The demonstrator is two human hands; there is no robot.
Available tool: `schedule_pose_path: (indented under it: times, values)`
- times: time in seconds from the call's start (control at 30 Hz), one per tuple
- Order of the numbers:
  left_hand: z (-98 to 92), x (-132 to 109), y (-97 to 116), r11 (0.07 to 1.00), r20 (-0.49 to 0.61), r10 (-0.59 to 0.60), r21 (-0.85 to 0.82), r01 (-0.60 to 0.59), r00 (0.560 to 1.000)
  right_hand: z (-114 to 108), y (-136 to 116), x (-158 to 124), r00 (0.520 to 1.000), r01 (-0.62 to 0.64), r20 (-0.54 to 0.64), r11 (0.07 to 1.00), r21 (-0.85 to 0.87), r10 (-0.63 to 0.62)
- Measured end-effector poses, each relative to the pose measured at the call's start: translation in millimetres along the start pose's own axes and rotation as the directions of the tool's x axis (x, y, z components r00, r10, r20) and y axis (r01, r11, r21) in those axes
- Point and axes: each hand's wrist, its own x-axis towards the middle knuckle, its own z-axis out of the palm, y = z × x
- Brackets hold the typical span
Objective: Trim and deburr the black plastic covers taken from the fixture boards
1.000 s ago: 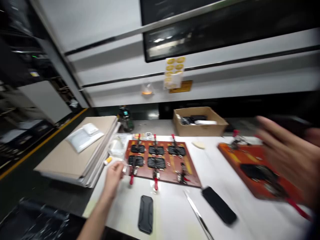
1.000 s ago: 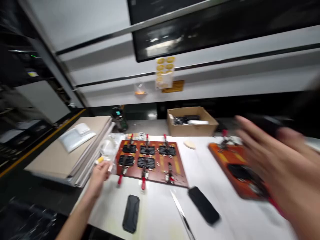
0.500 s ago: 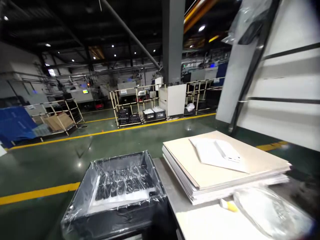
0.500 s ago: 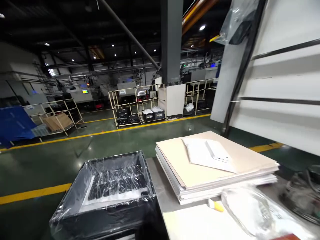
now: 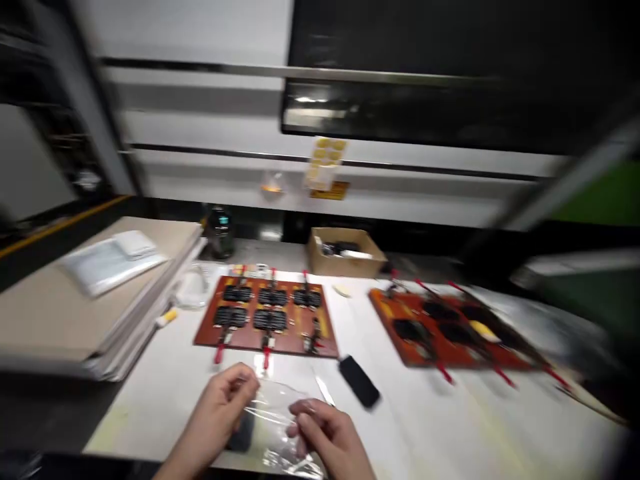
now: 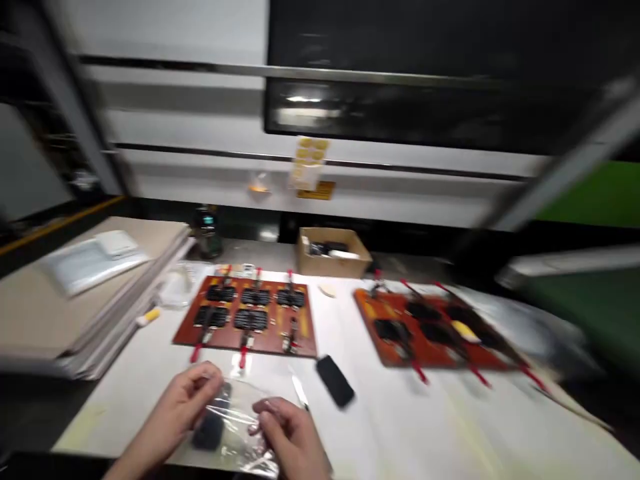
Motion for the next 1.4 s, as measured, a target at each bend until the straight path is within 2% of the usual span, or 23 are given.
schedule_pose_path:
  times: [0.1, 0.23, 0.3, 0.37, 0.4, 0.43, 0.47, 0.5, 0.53, 0.57, 0.6, 0.63, 0.67, 0.73, 0.8, 0.9, 0.97, 1.03, 1.13, 1.2, 1.3, 1.37, 1.4]
  values:
    - [6.7, 22, -5, 0.994, 0.082, 0.024, 0.102, -0.033, 0.996, -17, 4, -2, 1.000, 0.025, -0.002, 0.991, 0.133, -0.025]
    - [24.6, 43, -11, 0.959, 0.138, 0.070, 0.262, -0.105, 0.988, -35, 5, -15, 0.990, 0.063, -0.129, 0.992, 0.109, -0.049]
    - [33.0, 50, -12, 0.901, 0.109, 0.119, 0.406, -0.154, 0.987, -42, 9, -21, 0.982, 0.066, -0.181, 0.995, 0.075, -0.051]
    - [42.0, 51, -12, 0.784, 0.019, 0.274, 0.575, -0.235, 0.961, -49, 15, -23, 0.971, 0.058, -0.233, 0.998, 0.023, -0.051]
    - [47.3, 48, -12, 0.692, -0.031, 0.407, 0.663, -0.286, 0.913, -51, 19, -24, 0.964, 0.046, -0.264, 0.999, 0.000, -0.044]
    - [53.2, 43, -11, 0.585, -0.069, 0.553, 0.742, -0.327, 0.830, -53, 22, -23, 0.954, 0.028, -0.298, 0.999, -0.019, -0.033]
    - [59.9, 37, -11, 0.476, -0.077, 0.684, 0.801, -0.363, 0.726, -54, 25, -23, 0.943, 0.009, -0.333, 0.999, -0.035, -0.021]
    - [67.1, 29, -11, 0.384, -0.043, 0.770, 0.828, -0.409, 0.636, -54, 27, -22, 0.930, -0.007, -0.366, 0.999, -0.052, -0.012]
    - [74.8, 21, -12, 0.325, 0.023, 0.806, 0.818, -0.474, 0.591, -54, 28, -21, 0.920, -0.020, -0.391, 0.997, -0.069, -0.009]
    - [82.5, 14, -13, 0.314, 0.094, 0.799, 0.776, -0.547, 0.593, -53, 28, -19, 0.914, -0.025, -0.406, 0.996, -0.088, -0.013]
    - [90.0, 7, -15, 0.352, 0.158, 0.761, 0.714, -0.605, 0.629, -51, 27, -18, 0.909, -0.023, -0.416, 0.994, -0.106, -0.023]
    - [96.7, 3, -16, 0.428, 0.202, 0.699, 0.650, -0.628, 0.685, -48, 26, -17, 0.907, -0.012, -0.420, 0.993, -0.117, -0.038]
    - [102.3, 1, -18, 0.522, 0.217, 0.621, 0.603, -0.604, 0.753, -46, 24, -17, 0.908, 0.004, -0.415, 0.993, -0.119, -0.053]
    - [108.6, 2, -22, 0.696, 0.176, 0.443, 0.550, -0.461, 0.879, -41, 23, -16, 0.918, 0.047, -0.389, 0.995, -0.091, -0.079]
    - [108.5, 7, -25, 0.807, 0.210, 0.263, 0.487, -0.334, 0.942, -37, 24, -16, 0.936, 0.094, -0.341, 0.996, -0.010, -0.092]
    - [101.1, 13, -28, 0.881, 0.357, 0.104, 0.400, -0.252, 0.928, -33, 31, -17, 0.969, 0.101, -0.239, 0.983, 0.156, -0.062]
    - [94.1, 13, -30, 0.891, 0.419, 0.080, 0.377, -0.254, 0.904, -33, 36, -19, 0.987, 0.055, -0.161, 0.977, 0.207, -0.021]
    - [85.7, 11, -33, 0.885, 0.413, 0.081, 0.388, -0.256, 0.907, -33, 37, -21, 0.993, -0.001, -0.113, 0.986, 0.168, 0.020]
    - [70.6, 6, -36, 0.873, 0.257, 0.111, 0.437, -0.217, 0.960, -33, 34, -26, 0.985, -0.053, -0.167, 0.995, -0.089, 0.038]
    - [62.0, 4, -36, 0.857, 0.172, 0.133, 0.474, -0.200, 0.976, -32, 30, -29, 0.970, -0.055, -0.240, 0.941, -0.335, -0.029]
    - [56.4, 2, -37, 0.812, 0.195, 0.190, 0.519, -0.266, 0.962, -26, 25, -29, 0.960, 0.040, -0.200, 0.807, -0.589, -0.194]
    - [53.4, 0, -41, 0.754, 0.279, 0.268, 0.535, -0.381, 0.922, -21, 22, -25, 0.958, 0.114, -0.135, 0.771, -0.627, -0.252]
    - [49.5, -2, -43, 0.714, 0.329, 0.307, 0.542, -0.444, 0.893, -19, 19, -22, 0.961, 0.122, -0.127, 0.786, -0.606, -0.247]
